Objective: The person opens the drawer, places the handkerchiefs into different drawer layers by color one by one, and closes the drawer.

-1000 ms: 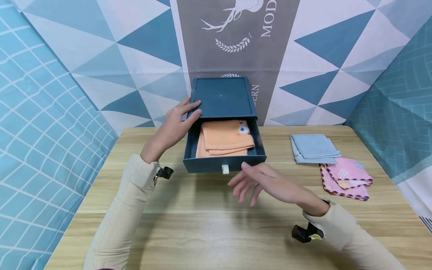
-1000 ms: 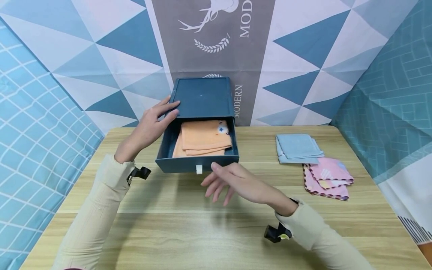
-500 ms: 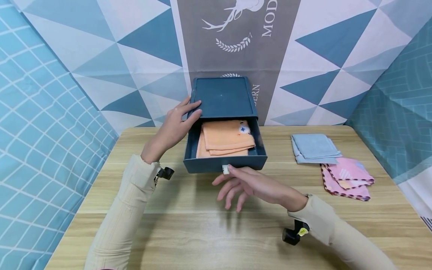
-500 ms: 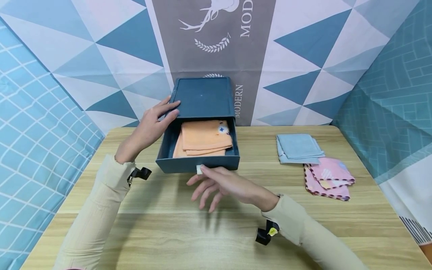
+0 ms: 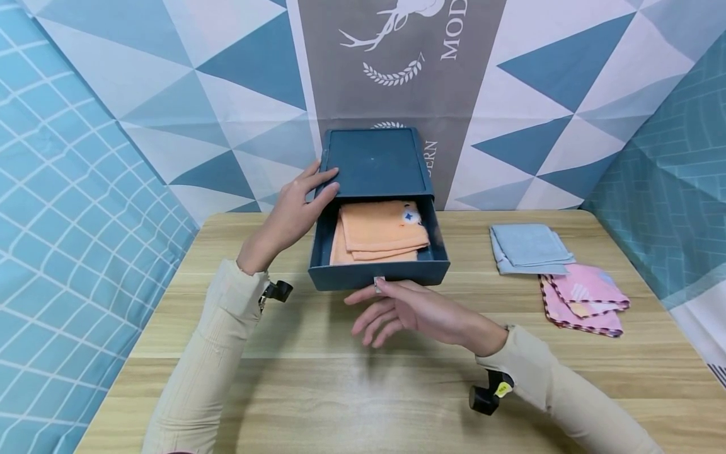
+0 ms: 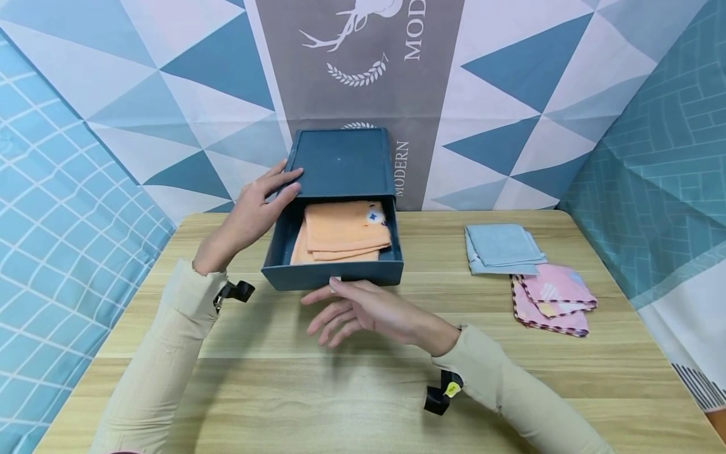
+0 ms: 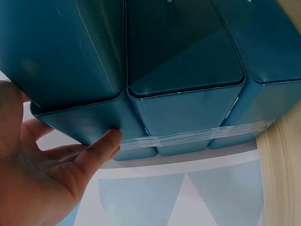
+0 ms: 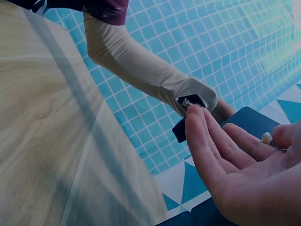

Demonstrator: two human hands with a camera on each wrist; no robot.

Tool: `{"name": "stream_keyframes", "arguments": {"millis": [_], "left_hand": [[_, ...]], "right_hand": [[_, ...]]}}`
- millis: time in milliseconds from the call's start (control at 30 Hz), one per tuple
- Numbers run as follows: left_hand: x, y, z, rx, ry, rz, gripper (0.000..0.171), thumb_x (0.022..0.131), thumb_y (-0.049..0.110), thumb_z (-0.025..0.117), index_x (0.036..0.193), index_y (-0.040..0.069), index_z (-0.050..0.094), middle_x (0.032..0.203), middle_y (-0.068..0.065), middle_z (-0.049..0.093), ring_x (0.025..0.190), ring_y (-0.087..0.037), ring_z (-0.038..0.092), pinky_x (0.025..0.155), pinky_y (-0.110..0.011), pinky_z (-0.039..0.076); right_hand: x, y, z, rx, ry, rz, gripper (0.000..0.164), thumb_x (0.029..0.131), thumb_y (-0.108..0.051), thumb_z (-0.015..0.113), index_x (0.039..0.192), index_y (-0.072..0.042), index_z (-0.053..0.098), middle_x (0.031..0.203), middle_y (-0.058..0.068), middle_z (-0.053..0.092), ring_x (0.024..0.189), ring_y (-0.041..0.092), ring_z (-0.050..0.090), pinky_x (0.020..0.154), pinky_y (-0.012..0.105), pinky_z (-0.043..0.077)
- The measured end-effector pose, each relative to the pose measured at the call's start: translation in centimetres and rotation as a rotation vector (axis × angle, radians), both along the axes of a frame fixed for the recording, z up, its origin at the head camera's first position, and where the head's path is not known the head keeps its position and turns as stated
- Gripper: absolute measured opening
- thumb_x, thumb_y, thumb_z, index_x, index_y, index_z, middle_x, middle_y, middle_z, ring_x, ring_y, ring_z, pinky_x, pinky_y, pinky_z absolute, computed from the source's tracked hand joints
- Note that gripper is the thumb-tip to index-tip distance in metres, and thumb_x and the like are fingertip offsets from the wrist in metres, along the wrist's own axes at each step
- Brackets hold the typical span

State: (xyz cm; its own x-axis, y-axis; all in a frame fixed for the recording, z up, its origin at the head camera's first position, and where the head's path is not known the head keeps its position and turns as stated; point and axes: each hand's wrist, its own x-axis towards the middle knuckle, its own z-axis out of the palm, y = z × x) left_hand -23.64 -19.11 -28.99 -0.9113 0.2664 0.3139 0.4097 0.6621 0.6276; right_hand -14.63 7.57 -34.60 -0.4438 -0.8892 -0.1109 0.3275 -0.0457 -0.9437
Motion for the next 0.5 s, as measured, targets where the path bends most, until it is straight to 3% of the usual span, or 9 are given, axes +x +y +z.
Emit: {"name": "stream_keyframes", "arguments": {"millis": [133, 500], "left_hand": [[-0.01, 0.02, -0.02, 0.003, -0.002, -0.001, 0.055, 0.103, 0.051, 0.046, 0.149, 0.023, 0.048, 0.165, -0.006, 0.019, 0.151, -0.024, 0.017, 0.117, -0.054, 0.024], [-0.08, -0.03, -0.03, 0.005, -0.001, -0.003, 0.054, 0.102, 0.051, 0.047, 0.149, 0.023, 0.049, 0.165, -0.005, 0.019, 0.15, -0.024, 0.02, 0.116, -0.054, 0.026]], "right_hand": [[0.02, -0.14, -0.06, -0.002, 0.023, -0.039, 0.058, 0.109, -0.043, 0.034, 0.143, 0.002, 0.049, 0.12, 0.023, 0.067, 0.111, 0.033, 0.065, 0.097, 0.045, 0.051], [-0.39, -0.18, -0.16, -0.026, 0.028, -0.082, 0.062, 0.109, -0.045, 0.031, 0.14, 0.005, 0.051, 0.123, 0.02, 0.067, 0.116, 0.035, 0.061, 0.096, 0.041, 0.05]]}}
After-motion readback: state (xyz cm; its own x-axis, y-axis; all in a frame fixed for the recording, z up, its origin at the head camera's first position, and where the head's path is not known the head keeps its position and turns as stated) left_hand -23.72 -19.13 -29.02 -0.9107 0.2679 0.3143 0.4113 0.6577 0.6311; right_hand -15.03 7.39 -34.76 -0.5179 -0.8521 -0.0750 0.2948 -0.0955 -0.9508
